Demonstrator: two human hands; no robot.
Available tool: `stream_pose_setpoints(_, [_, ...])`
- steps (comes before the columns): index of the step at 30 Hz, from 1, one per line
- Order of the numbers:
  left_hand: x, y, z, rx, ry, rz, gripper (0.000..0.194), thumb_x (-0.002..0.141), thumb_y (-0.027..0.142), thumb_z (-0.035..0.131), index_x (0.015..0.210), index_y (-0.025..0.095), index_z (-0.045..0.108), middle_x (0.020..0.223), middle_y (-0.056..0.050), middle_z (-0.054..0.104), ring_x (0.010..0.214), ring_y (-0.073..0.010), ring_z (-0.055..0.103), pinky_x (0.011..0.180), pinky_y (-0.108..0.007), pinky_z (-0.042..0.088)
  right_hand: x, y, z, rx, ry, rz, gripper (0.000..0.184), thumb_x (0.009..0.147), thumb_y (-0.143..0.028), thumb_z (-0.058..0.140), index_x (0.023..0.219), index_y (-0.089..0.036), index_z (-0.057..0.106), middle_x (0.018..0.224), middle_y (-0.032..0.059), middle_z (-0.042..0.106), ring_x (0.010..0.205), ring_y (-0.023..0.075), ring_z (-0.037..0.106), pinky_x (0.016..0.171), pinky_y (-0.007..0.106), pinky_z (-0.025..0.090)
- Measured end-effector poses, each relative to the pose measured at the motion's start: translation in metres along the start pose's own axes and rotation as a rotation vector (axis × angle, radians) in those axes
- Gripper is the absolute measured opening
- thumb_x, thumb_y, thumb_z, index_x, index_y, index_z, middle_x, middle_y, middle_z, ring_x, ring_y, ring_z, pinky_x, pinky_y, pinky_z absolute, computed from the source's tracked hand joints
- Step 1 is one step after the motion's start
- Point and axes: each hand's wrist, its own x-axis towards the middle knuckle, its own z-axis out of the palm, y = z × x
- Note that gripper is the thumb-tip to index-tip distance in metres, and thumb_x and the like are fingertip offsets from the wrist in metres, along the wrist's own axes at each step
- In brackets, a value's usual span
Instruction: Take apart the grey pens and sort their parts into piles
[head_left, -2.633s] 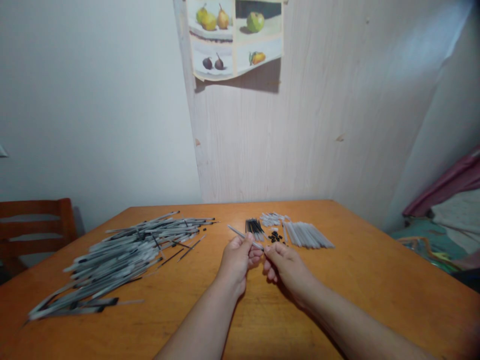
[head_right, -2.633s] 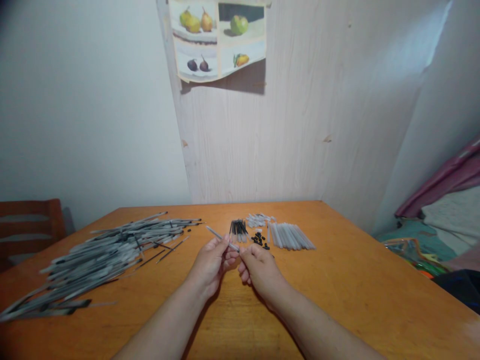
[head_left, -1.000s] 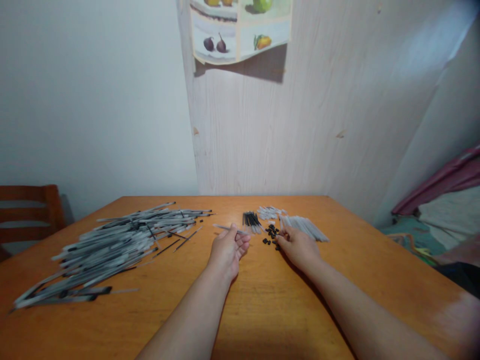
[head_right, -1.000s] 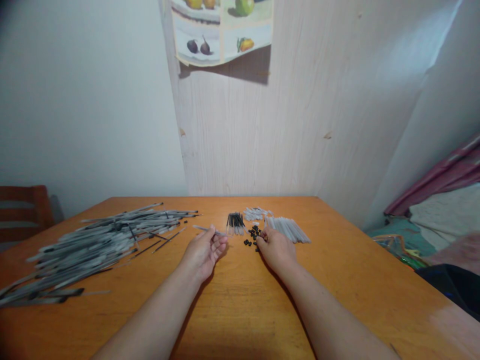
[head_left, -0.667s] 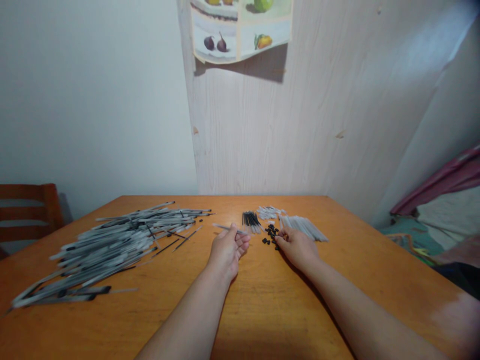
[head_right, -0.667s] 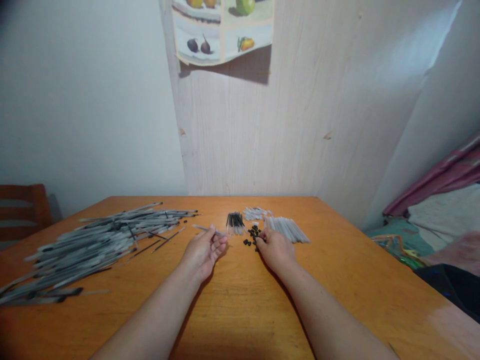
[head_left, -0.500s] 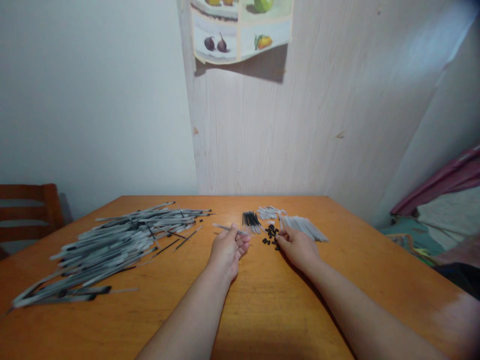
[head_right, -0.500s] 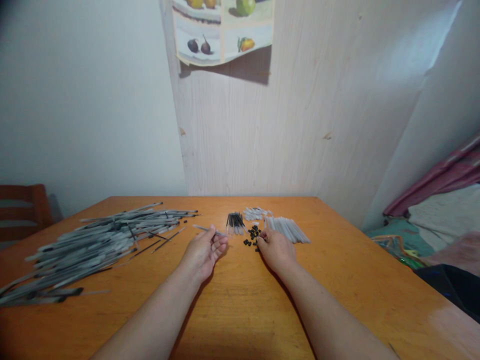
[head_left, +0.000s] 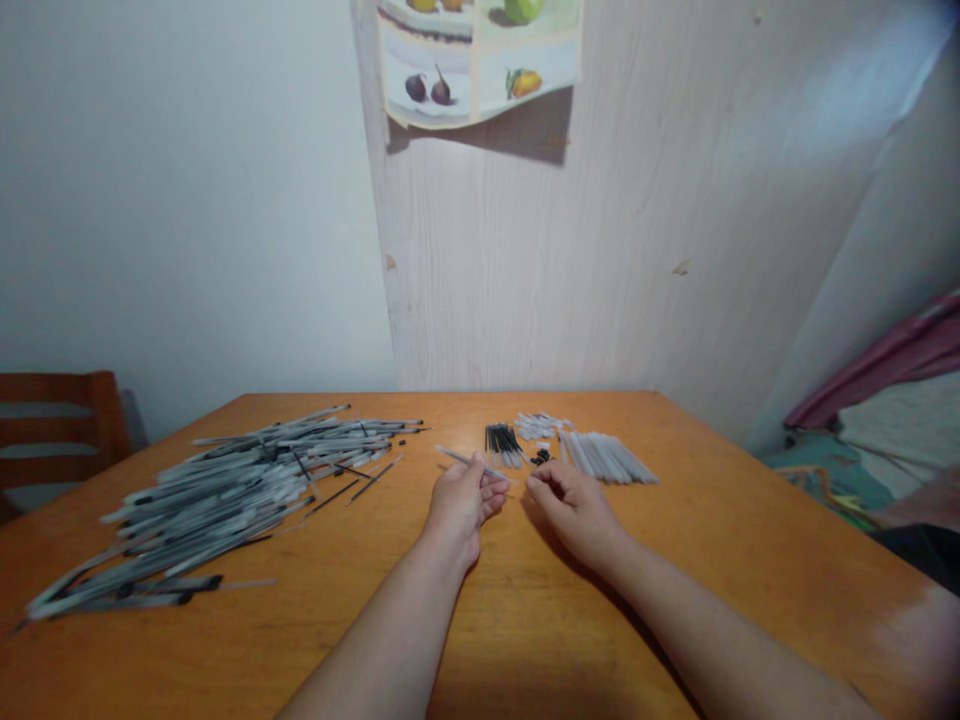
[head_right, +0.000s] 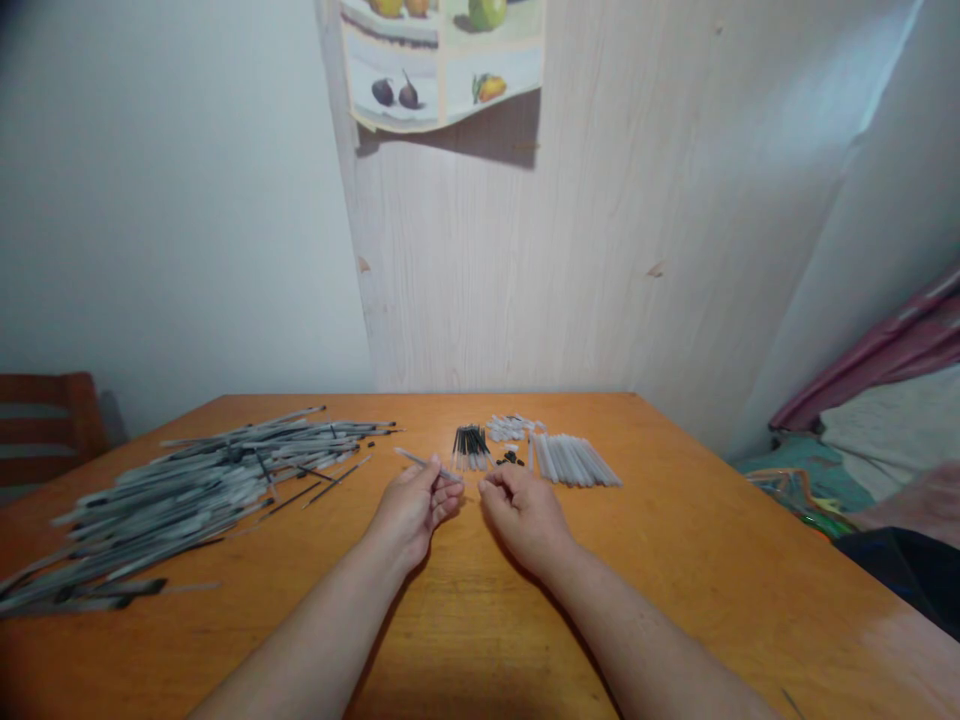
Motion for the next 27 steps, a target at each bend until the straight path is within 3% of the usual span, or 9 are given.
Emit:
stream_pose_setpoints(9, [0.001, -0.001, -0.002, 0.02, -0.031, 0.002, 0.02, 0.095, 0.031, 0.057, 0.083, 0.015, 0.055, 0.063, -0.002, 0.062, 0.053, -0.0101, 0.064, 0.049, -0.017, 0.05, -0.001, -0.011, 0.002, -0.068, -0.043, 0.056, 0.017, 0.087, -0.03, 0.054, 0.078, -0.02, 0.064, 0.073, 0.0007, 0.064, 0.068, 0.015, 0.056, 0.064, 0.026, 0.039])
stream_pose_setpoints(15, [0.002, -0.003, -0.003, 0.034, -0.046, 0.004, 0.021, 0.093, 0.032, 0.061, 0.082, 0.015, 0.055, 0.064, -0.003, 0.063, 0.052, -0.0104, 0.063, 0.049, -0.018, 0.05, -0.002, -0.014, 0.003, -0.08, -0.049, 0.083, 0.019, 0.088, -0.035, 0.053, 0.087, -0.02, 0.066, 0.075, 0.001, 0.065, 0.069, 0.0154, 0.056, 0.065, 0.026, 0.04])
stream_pose_setpoints(20, [0.002, -0.005, -0.002, 0.067, -0.061, 0.003, 0.02, 0.093, 0.033, 0.06, 0.087, 0.015, 0.057, 0.065, -0.004, 0.064, 0.052, -0.0102, 0.063, 0.05, -0.017, 0.05, -0.002, -0.016, 0.004, -0.075, -0.064, 0.031, 0.018, 0.088, -0.03, 0.052, 0.079, -0.02, 0.064, 0.075, 0.001, 0.064, 0.07, 0.0148, 0.055, 0.065, 0.025, 0.039])
stream_pose_setpoints(27, [0.004, -0.001, -0.005, 0.081, -0.05, 0.032, 0.019, 0.094, 0.031, 0.059, 0.084, 0.014, 0.056, 0.065, -0.005, 0.064, 0.053, -0.0107, 0.063, 0.049, -0.018, 0.05, -0.001, -0.016, 0.001, -0.136, -0.066, 0.072, 0.015, 0.083, -0.026, 0.053, 0.07, -0.02, 0.058, 0.067, -0.0008, 0.062, 0.064, 0.0131, 0.052, 0.059, 0.024, 0.034])
